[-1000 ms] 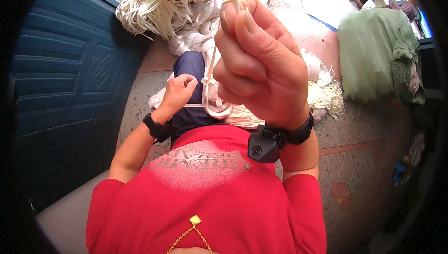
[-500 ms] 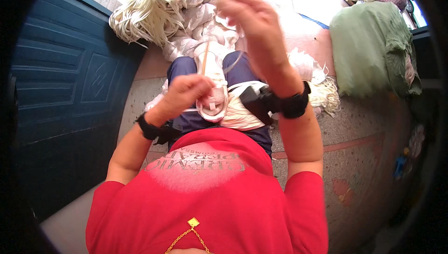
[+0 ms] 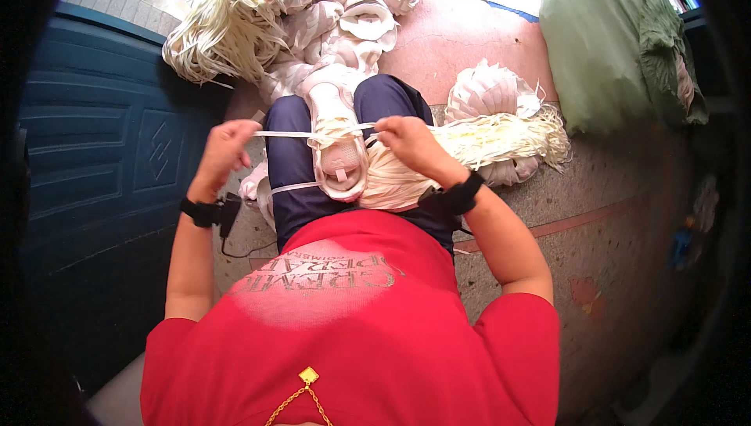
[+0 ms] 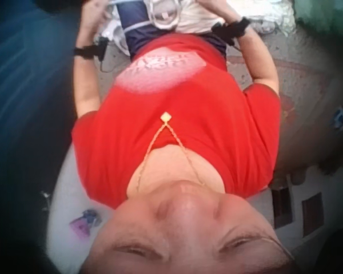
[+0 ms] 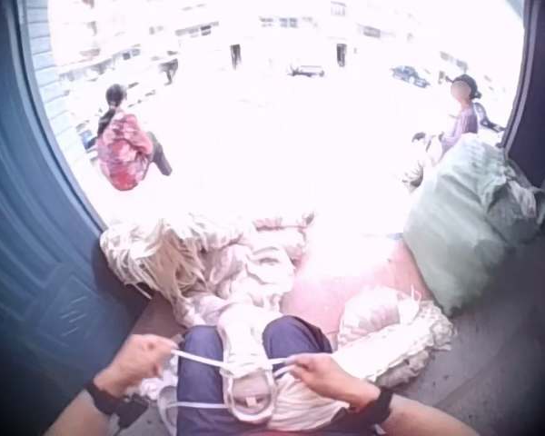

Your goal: The recorder is lacing and bundling pink and white sneakers together using long white laces.

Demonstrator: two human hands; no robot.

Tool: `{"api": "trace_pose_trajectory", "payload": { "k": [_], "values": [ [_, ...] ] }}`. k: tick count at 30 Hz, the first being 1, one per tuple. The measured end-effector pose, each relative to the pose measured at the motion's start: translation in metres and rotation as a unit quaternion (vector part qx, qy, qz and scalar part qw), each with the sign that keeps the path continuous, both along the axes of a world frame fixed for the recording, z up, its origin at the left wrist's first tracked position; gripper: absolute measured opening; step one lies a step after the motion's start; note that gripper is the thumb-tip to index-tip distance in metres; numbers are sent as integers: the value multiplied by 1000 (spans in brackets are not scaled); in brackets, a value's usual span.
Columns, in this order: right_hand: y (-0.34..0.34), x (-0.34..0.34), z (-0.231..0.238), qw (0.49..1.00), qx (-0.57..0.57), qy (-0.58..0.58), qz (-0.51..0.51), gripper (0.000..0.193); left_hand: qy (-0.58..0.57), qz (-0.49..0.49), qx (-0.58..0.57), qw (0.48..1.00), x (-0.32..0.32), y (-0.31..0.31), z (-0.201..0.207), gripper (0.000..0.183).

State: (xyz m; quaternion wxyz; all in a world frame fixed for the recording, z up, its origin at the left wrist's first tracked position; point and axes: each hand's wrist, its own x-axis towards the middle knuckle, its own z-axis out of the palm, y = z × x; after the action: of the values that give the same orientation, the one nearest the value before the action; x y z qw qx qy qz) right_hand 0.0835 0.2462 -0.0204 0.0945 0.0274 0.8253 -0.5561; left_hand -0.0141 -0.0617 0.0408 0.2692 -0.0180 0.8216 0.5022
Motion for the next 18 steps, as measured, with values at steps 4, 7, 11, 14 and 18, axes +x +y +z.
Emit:
{"api": "trace_pose_trajectory", "payload": {
  "k": [4,7,11,14,18],
  "values": [
    [-16,3,-9,983,153,91,39,15,-75,-79,1,994,36,31,-22,21],
    [-23,2,-14,942,285,173,34,9,-92,-71,-2,993,50,44,-28,21],
    [-32,2,-18,938,302,169,6,8,-55,-88,-21,994,55,46,-33,20],
    [-32,0,-16,935,310,170,25,8,-47,-82,-30,995,56,42,-35,19],
    [-33,-3,-12,906,363,190,109,6,-24,-73,-24,997,59,34,-42,20]
  ]
}}
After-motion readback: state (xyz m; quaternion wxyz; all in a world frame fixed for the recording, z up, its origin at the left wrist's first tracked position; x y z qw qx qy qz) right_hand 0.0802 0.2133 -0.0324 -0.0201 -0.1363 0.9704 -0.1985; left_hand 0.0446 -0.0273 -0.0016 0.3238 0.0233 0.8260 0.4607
